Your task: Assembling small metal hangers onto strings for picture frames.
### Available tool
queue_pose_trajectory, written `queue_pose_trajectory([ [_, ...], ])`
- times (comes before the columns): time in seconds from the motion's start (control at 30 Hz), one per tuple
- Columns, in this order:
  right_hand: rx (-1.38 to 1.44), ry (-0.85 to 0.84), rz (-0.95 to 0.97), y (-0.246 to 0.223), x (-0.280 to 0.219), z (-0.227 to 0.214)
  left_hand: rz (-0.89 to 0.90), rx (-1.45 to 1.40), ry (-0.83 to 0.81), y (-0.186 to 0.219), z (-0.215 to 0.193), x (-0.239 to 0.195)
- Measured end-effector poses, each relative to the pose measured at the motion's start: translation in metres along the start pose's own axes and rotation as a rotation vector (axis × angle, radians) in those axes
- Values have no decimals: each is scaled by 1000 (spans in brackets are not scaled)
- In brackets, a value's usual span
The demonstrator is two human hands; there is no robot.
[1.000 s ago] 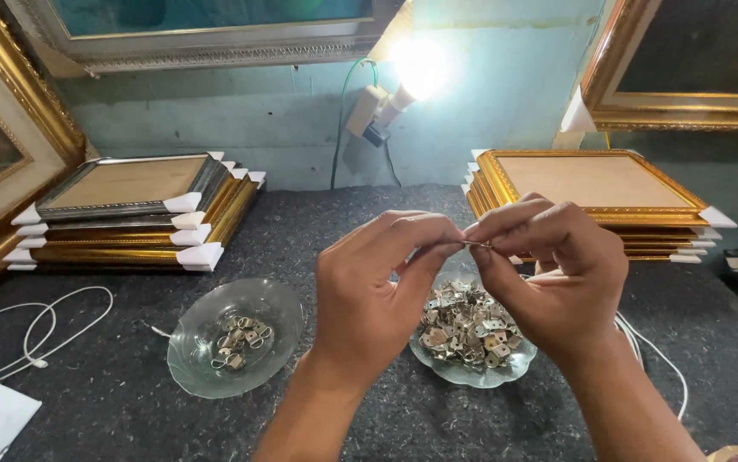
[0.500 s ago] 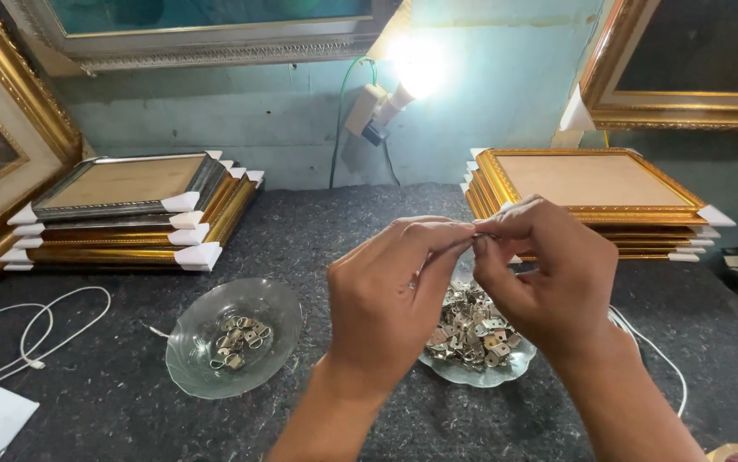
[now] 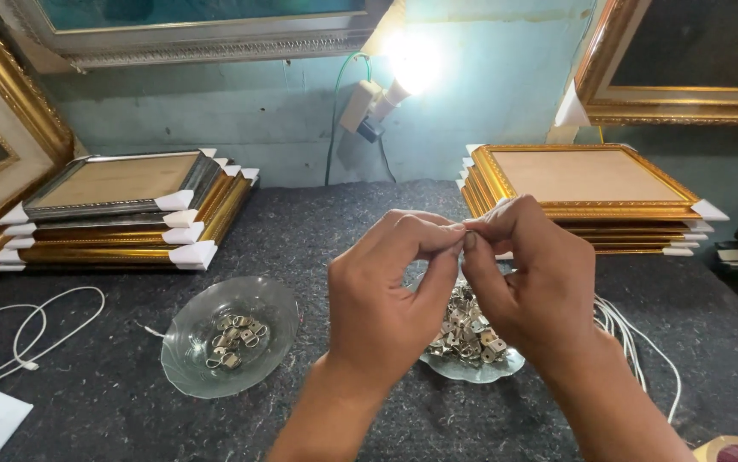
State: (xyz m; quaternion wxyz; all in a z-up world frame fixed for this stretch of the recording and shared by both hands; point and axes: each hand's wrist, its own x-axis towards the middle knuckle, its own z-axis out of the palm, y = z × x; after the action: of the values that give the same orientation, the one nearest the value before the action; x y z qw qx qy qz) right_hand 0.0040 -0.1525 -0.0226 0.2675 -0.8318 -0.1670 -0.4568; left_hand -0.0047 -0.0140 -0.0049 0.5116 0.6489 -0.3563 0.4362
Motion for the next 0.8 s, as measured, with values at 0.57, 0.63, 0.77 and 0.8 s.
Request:
queue_pose_trajectory([
  [0.57,333,-313,746,-44,33,-10,-755,-254,-104,-7,-10,13],
  [0.63,305,-329,740,-44,33,-11,-772,-232,-111,-6,-11,14],
  [0.77,390,-352,737,-45,34,-12,-760,-217,-92,-6,-13,15],
  [0.8,468,-365,739,-45,35,-12,-794,-278,-75,-6,-13,15],
])
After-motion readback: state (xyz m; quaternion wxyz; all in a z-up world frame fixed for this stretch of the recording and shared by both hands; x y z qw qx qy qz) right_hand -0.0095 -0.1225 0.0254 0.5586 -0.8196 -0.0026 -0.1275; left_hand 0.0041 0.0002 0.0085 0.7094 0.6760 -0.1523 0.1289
